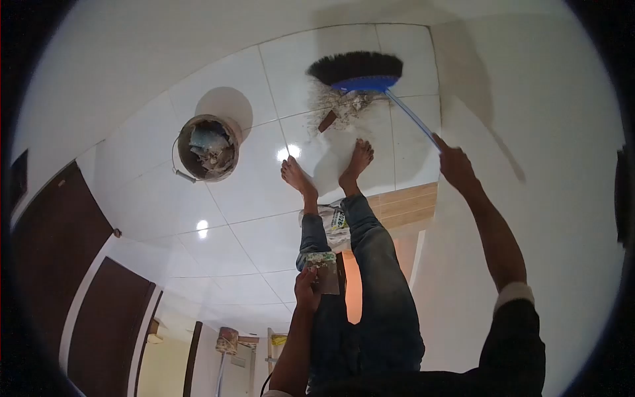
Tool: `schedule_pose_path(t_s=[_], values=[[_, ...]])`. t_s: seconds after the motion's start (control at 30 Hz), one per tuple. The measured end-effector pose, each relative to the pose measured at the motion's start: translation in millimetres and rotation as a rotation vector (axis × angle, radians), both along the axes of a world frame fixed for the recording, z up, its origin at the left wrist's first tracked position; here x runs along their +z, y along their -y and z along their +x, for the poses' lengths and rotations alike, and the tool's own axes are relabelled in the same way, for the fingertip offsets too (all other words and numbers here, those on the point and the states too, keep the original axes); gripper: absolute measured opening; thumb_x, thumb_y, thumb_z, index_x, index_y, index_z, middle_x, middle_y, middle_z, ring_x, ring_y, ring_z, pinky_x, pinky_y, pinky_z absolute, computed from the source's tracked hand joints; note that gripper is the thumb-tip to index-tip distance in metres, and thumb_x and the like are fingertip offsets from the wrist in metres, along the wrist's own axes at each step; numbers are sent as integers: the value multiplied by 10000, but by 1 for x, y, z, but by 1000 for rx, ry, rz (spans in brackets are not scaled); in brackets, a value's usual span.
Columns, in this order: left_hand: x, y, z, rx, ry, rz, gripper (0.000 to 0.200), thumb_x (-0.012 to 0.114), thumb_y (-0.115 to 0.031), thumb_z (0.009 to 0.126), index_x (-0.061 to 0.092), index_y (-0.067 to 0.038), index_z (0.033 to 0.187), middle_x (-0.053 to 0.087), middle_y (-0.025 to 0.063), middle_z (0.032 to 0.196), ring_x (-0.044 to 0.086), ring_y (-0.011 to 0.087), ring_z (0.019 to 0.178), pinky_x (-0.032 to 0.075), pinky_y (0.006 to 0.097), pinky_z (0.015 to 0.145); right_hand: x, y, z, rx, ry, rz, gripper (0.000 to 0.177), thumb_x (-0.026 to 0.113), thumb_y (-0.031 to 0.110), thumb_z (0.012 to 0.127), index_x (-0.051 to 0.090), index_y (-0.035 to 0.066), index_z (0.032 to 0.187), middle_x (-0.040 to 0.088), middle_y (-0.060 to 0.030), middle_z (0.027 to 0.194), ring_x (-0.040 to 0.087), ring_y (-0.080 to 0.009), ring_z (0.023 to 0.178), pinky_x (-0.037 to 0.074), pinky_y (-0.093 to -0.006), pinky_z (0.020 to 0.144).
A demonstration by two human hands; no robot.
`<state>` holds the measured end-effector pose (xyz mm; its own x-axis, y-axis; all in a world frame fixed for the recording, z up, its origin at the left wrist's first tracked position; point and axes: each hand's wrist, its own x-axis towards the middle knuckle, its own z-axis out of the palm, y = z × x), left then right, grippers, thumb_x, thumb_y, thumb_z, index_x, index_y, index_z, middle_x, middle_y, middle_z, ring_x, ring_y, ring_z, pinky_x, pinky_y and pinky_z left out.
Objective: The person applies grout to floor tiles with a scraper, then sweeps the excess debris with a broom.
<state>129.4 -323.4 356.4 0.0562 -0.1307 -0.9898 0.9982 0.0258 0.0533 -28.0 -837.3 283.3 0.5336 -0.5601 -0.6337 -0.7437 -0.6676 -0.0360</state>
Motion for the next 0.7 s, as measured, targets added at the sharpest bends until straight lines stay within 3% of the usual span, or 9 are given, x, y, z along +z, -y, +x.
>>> schedule_pose_path(t_s=[0.1, 0.13, 0.23, 0.3, 0.4, 0.47, 0.57, 0.6, 0.7], values=[[4, 9, 7, -236, 204, -13, 181, 622, -150, 954, 633, -30, 1089, 675, 72, 1021, 657, 217, 925, 546, 371, 839, 39, -9, 8, -26, 26, -26, 648, 562, 140, 951, 337, 289, 1539, 630, -198, 754, 664, -373, 695, 567, -516, 646], [2, 8, 9, -131, 113, 21, 172, 617, -145, 956, 635, -31, 1084, 678, 69, 1029, 660, 216, 929, 547, 365, 832, 35, 2, 24, -2, -43, -76, 657, 562, 145, 954, 317, 283, 1548, 631, -203, 768, 659, -384, 695, 563, -519, 644], [-2, 15, 15, -18, 14, 21, 163, 612, -140, 959, 637, -34, 1080, 675, 60, 1015, 661, 209, 911, 551, 358, 809, -33, 53, 71, 34, 123, -140, 618, 544, 121, 936, 363, 210, 1520, 635, -243, 823, 653, -390, 710, 546, -507, 618], [-3, 9, 15, -24, 9, -18, 163, 612, -141, 959, 636, -36, 1081, 670, 54, 992, 661, 204, 889, 554, 357, 793, -65, 64, 70, 71, 225, -71, 592, 552, 102, 916, 408, 151, 1487, 648, -247, 882, 657, -405, 775, 543, -515, 697], [5, 5, 14, -31, 43, 30, 147, 610, -165, 964, 653, -49, 1045, 656, 37, 891, 651, 177, 793, 556, 356, 745, -38, 41, 53, 58, 279, 51, 595, 556, 60, 897, 424, 117, 1474, 638, -229, 1198, 640, -449, 899, 504, -530, 878], [11, 5, 16, -13, 34, 1, 159, 613, -175, 963, 648, -51, 1056, 658, 38, 908, 651, 178, 813, 554, 357, 749, 12, 23, 42, 4, 303, 69, 621, 573, 9, 887, 423, 128, 1477, 597, -204, 1311, 636, -440, 955, 505, -508, 894], [1, 1, 6, 10, 3, 17, 189, 623, -193, 956, 634, -53, 1084, 655, 40, 930, 650, 183, 844, 552, 365, 758, 30, 32, 70, -50, 244, 34, 605, 569, 36, 902, 426, 152, 1478, 616, -193, 1288, 638, -428, 964, 523, -498, 879], [-6, -2, 3, 9, -15, 47, 210, 631, -202, 951, 624, -54, 1100, 650, 40, 934, 649, 187, 855, 551, 372, 762, 1, 46, 70, 168, 263, -98, 595, 562, 64, 911, 420, 158, 1482, 666, -195, 1175, 649, -426, 921, 549, -504, 821], [-12, 6, 2, 5, -20, -47, 253, 647, -208, 940, 609, -48, 1133, 651, 44, 963, 647, 187, 870, 547, 374, 771, -61, 56, 116, 181, 166, -19, 593, 562, 90, 911, 415, 142, 1483, 688, -216, 1032, 658, -421, 874, 558, -512, 755]])
